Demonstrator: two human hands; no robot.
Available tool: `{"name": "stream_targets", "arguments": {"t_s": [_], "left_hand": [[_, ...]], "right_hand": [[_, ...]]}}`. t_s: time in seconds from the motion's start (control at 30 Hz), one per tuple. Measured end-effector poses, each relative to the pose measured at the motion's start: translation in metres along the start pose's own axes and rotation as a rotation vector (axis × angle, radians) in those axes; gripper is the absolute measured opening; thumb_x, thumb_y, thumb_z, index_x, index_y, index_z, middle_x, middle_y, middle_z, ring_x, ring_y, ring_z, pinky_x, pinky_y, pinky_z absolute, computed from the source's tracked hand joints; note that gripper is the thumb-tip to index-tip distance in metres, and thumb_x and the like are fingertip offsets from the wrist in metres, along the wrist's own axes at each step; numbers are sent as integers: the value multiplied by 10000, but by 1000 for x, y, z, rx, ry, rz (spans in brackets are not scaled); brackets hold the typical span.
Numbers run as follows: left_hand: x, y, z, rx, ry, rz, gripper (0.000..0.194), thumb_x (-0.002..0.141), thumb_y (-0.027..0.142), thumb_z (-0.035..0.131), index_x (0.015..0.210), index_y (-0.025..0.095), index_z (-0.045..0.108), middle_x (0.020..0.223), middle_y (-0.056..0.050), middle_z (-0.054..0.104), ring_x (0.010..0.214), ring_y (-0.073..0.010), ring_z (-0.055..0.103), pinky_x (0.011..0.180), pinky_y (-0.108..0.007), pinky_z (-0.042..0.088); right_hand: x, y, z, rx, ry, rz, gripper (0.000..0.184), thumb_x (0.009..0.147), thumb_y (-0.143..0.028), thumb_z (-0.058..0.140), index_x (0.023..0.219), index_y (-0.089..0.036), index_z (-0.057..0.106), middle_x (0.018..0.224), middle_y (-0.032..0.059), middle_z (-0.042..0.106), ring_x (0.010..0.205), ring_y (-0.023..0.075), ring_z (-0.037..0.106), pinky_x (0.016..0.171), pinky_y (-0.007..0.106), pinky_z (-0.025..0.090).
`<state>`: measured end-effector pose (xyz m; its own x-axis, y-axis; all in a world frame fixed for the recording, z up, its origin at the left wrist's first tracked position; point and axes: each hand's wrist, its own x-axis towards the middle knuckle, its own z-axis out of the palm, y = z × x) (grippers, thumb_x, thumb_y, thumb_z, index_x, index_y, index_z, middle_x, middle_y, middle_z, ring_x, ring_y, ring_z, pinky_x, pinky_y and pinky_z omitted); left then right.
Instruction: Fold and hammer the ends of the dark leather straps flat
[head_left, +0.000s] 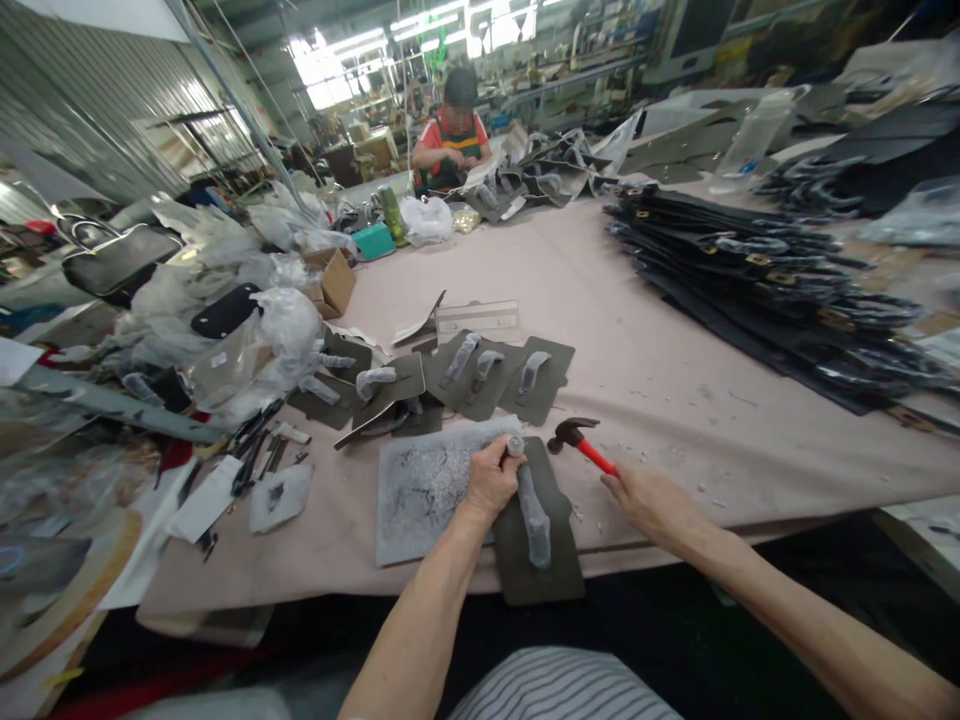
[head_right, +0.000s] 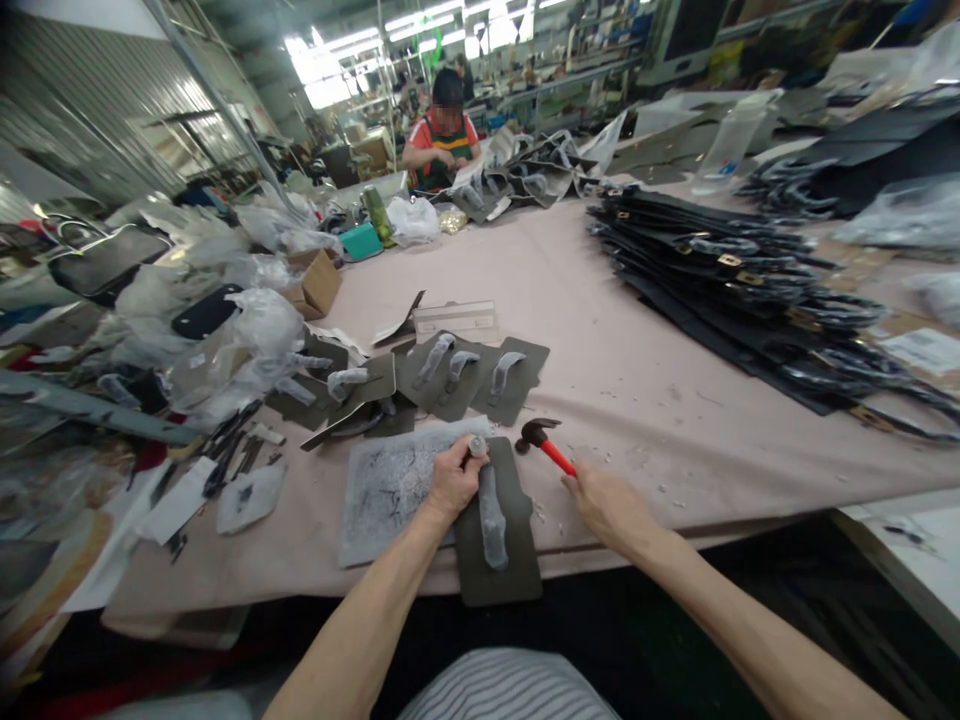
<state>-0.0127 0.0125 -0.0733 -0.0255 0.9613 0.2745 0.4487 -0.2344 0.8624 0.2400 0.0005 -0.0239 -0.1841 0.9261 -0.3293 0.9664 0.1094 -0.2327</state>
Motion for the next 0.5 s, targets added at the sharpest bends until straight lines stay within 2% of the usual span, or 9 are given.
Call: {"name": "stream_targets", "arguments": {"t_s": [0.07, 0.13, 0.17, 0.23, 0.3, 0.33, 0.4, 0.5], "left_hand": [[0, 1, -1, -3, 3, -2, 118, 833, 146, 625, 902, 201, 703, 817, -9, 733, 762, -165, 677, 734, -247, 521], [0, 1, -1, -13, 2, -7, 110, 837, 149, 623, 894, 200, 701, 797, -3, 727, 756, -162, 674, 730, -244, 521], [0, 1, -1, -21, 2, -13, 101, 838, 156, 624, 888, 199, 701, 789, 0, 724, 751, -160, 672, 729, -245, 522], [0, -1, 2, -48, 12, -45, 76, 830, 187, 649, 883, 195, 704, 782, 4, 723, 736, -157, 666, 726, -248, 527], [2, -4, 5, -116, 46, -109, 95, 801, 233, 696, 883, 186, 706, 787, 3, 729, 731, -156, 668, 725, -251, 538], [4, -6, 7, -169, 75, -151, 125, 784, 257, 719, 881, 180, 706, 794, -2, 735, 736, -157, 674, 726, -253, 545], [12, -6, 5, -285, 177, -244, 180, 773, 315, 737, 865, 165, 697, 796, -16, 743, 732, -160, 686, 709, -256, 556], [27, 10, -13, -404, 411, -292, 261, 789, 393, 735, 865, 149, 685, 793, -34, 746, 709, -159, 695, 678, -257, 555]], "right_hand": [[-1, -10, 11, -99, 179, -47, 351, 999, -307, 414, 1222, -86, 570, 1136, 206, 645, 984, 316, 615, 788, 398, 432], [-5, -28, 18, -115, 379, -246, 436, 949, -212, 476, 1368, -91, 498, 1359, 234, 537, 1184, 352, 531, 929, 455, 419], [-7, -39, 19, -102, 422, -394, 489, 923, -160, 485, 1409, -121, 472, 1424, 217, 492, 1241, 343, 491, 978, 461, 402], [-12, -61, 22, -91, 378, -686, 496, 868, -94, 497, 1357, -174, 525, 1434, 171, 486, 1235, 305, 480, 1000, 441, 392], [-16, -81, 25, -139, 272, -862, 348, 845, -92, 507, 1161, -185, 618, 1300, 138, 562, 1113, 278, 516, 947, 421, 403], [-17, -89, 27, -174, 239, -887, 258, 848, -106, 510, 1061, -182, 634, 1204, 127, 593, 1043, 272, 525, 913, 420, 405], [-17, -102, 28, -242, 248, -852, 157, 858, -126, 505, 943, -177, 627, 1051, 116, 609, 957, 273, 520, 866, 424, 395], [-16, -116, 17, -294, 353, -688, 126, 836, -129, 515, 907, -161, 614, 970, 137, 607, 906, 281, 520, 809, 419, 374]]}}
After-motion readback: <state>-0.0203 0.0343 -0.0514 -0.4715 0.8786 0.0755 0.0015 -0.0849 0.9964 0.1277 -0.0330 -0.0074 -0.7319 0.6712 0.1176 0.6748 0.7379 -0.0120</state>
